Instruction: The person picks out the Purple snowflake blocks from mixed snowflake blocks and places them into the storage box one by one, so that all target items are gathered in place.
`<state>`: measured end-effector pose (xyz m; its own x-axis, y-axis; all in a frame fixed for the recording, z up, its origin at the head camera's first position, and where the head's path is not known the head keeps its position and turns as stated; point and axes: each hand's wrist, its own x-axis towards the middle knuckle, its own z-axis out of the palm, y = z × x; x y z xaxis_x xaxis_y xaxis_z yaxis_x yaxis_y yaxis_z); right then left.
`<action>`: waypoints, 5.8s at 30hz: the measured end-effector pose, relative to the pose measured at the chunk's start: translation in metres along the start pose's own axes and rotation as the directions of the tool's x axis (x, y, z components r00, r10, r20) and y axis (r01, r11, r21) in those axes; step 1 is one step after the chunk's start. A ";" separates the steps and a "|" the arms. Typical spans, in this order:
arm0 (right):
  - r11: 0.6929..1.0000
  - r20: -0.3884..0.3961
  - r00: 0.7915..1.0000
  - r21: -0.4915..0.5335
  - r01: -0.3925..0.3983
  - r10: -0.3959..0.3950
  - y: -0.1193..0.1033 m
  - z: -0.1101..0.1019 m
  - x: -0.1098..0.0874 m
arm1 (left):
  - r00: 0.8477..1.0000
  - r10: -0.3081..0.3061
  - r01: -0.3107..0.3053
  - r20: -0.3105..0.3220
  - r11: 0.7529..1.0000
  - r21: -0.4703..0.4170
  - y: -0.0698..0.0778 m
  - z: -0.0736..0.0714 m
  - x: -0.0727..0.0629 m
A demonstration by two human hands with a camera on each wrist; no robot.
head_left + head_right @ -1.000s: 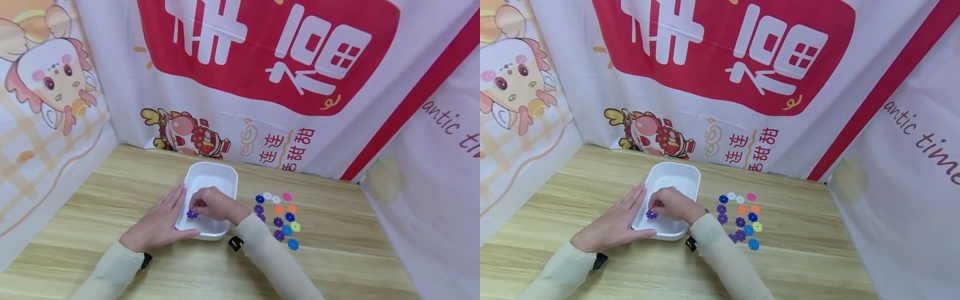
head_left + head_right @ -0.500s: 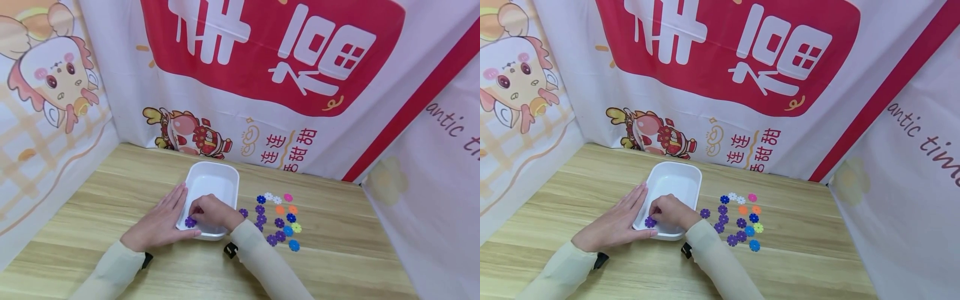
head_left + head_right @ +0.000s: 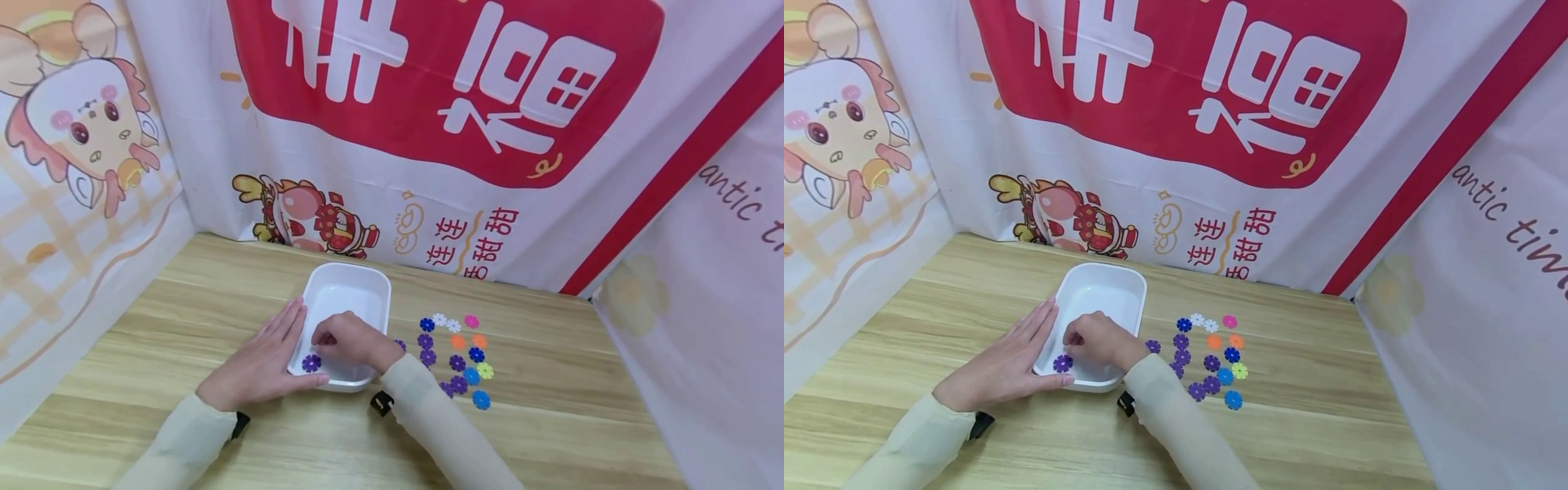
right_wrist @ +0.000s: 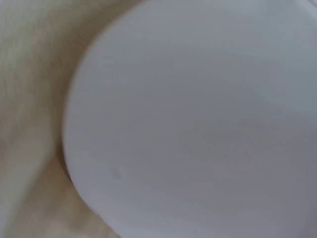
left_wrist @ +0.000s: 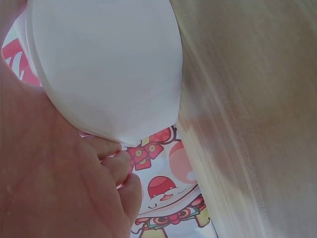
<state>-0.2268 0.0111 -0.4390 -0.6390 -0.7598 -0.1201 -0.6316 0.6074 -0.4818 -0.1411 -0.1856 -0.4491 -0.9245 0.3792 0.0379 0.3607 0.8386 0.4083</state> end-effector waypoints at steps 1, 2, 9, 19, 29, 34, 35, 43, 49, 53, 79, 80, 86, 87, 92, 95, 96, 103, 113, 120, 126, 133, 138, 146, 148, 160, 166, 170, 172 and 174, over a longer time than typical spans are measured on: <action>1.000 -0.007 1.000 -0.006 0.008 -0.008 0.000 -0.004 -0.002 | 1.000 0.000 0.000 -0.001 1.000 0.000 0.000 0.000 0.000; 1.000 -0.013 1.000 -0.013 0.012 -0.012 0.001 -0.007 -0.005 | 1.000 0.000 0.000 -0.002 1.000 0.001 0.000 0.000 0.000; 1.000 -0.052 0.999 0.002 0.000 0.000 0.013 -0.037 -0.036 | 1.000 -0.015 0.015 0.004 1.000 -0.001 -0.001 0.002 0.000; 1.000 -0.162 0.987 -0.021 -0.017 0.013 0.038 -0.068 -0.091 | 0.999 -0.029 0.029 0.017 1.000 -0.011 -0.001 0.001 0.000; 0.996 -0.272 0.959 -0.011 -0.089 0.083 0.069 -0.053 -0.123 | 1.000 -0.020 0.020 0.015 1.000 -0.019 -0.001 0.001 0.000; 0.991 -0.252 0.960 0.078 -0.104 0.121 0.082 -0.038 -0.124 | 1.000 -0.027 0.027 0.013 1.000 -0.011 -0.002 0.002 0.000; 0.990 -0.245 0.961 0.089 -0.109 0.128 0.085 -0.035 -0.123 | 1.000 -0.028 0.028 0.012 1.000 -0.008 -0.002 0.002 0.000; 0.987 -0.172 0.973 0.062 -0.149 0.157 0.099 -0.019 -0.111 | 1.000 -0.021 0.021 0.006 1.000 -0.009 -0.002 0.001 0.001; 0.988 -0.117 0.982 -0.013 -0.153 0.151 0.099 -0.017 -0.103 | 1.000 -0.012 0.013 0.008 1.000 -0.010 -0.002 0.003 0.000; 0.988 -0.098 0.984 -0.037 -0.153 0.149 0.099 -0.017 -0.100 | 1.000 -0.012 0.012 0.009 1.000 -0.008 -0.003 0.003 0.000; 0.992 -0.089 0.995 -0.117 -0.052 0.042 0.088 -0.062 -0.101 | 0.999 -0.028 0.028 0.021 1.000 -0.013 0.001 0.000 -0.002; 0.991 -0.092 0.995 -0.124 -0.048 0.036 0.087 -0.066 -0.101 | 0.999 -0.027 0.027 0.020 1.000 -0.013 0.001 0.000 -0.002; 0.990 -0.094 0.995 -0.136 -0.047 0.034 0.077 -0.086 -0.095 | 0.999 -0.026 0.027 0.019 1.000 -0.014 0.000 0.000 -0.002; 0.989 -0.091 0.995 -0.139 -0.052 0.040 0.075 -0.089 -0.094 | 0.999 -0.026 0.026 0.019 1.000 -0.013 0.000 0.000 -0.002; 0.986 -0.064 0.996 -0.148 -0.074 0.065 0.061 -0.101 -0.080 | 1.000 -0.025 0.025 0.016 1.000 -0.013 0.001 0.000 -0.002; 0.984 -0.044 0.997 -0.169 -0.064 0.057 0.051 -0.106 -0.070 | 0.999 -0.028 0.028 0.018 0.999 -0.015 0.001 -0.001 -0.002; 0.982 -0.037 0.998 -0.180 -0.057 0.051 0.047 -0.107 -0.066 | 0.999 -0.027 0.028 0.018 1.000 -0.014 0.002 -0.001 -0.002; 0.978 0.042 0.999 -0.210 0.004 0.005 0.022 -0.108 -0.036 | 0.999 -0.029 0.030 0.022 0.999 -0.012 0.000 0.000 -0.001; 0.980 0.104 0.994 -0.196 0.037 -0.017 -0.002 -0.095 0.006 | 0.999 -0.033 0.034 0.025 0.999 -0.017 -0.001 0.000 0.000; 0.986 0.194 0.979 -0.162 -0.025 0.056 -0.005 -0.080 0.031 | 0.999 -0.028 0.028 0.025 1.000 -0.014 -0.002 0.000 0.002; 0.983 0.252 0.958 -0.152 -0.102 0.138 -0.009 -0.073 0.049 | 0.999 -0.025 0.026 0.026 1.000 -0.016 -0.004 -0.001 0.001; 0.971 0.275 0.933 -0.108 -0.212 0.234 -0.004 -0.064 0.061 | 1.000 -0.013 0.013 0.018 1.000 -0.007 -0.004 0.000 -0.001; 0.964 0.291 0.919 -0.063 -0.257 0.264 0.008 -0.055 0.063 | 1.000 -0.003 0.003 0.011 1.000 -0.004 -0.003 0.001 -0.001; 0.965 0.285 0.923 -0.052 -0.256 0.260 0.013 -0.041 0.060 | 1.000 -0.005 0.005 0.014 1.000 0.001 -0.002 -0.001 -0.001; 0.967 0.284 0.925 -0.057 -0.247 0.253 0.012 -0.038 0.060 | 1.000 -0.002 0.002 0.013 1.000 0.002 -0.002 0.000 -0.001; 0.961 0.288 0.918 -0.122 -0.246 0.272 0.001 -0.040 0.056 | 1.000 -0.009 0.009 0.016 1.000 -0.010 -0.002 0.000 -0.002; 0.958 0.282 0.918 -0.154 -0.243 0.279 -0.007 -0.067 0.040 | 1.000 -0.017 0.017 0.021 1.000 -0.019 0.000 -0.001 -0.001; 0.956 0.256 0.929 -0.186 -0.225 0.268 -0.009 -0.090 0.022 | 1.000 -0.020 0.021 0.022 1.000 -0.019 0.002 -0.002 -0.002; 0.957 0.238 0.937 -0.197 -0.212 0.257 -0.007 -0.099 0.011 | 0.999 -0.022 0.022 0.023 1.000 -0.019 0.002 -0.002 -0.002; 0.961 0.221 0.947 -0.200 -0.188 0.232 -0.004 -0.105 0.000 | 0.999 -0.024 0.024 0.026 1.000 -0.019 0.002 -0.002 -0.003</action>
<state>-0.2706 0.0336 -0.3458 -0.6545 -0.6303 -0.4175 -0.5748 0.7736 -0.2668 -0.1382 -0.1860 -0.4469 -0.9295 0.3689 0.0047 0.3356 0.8401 0.4262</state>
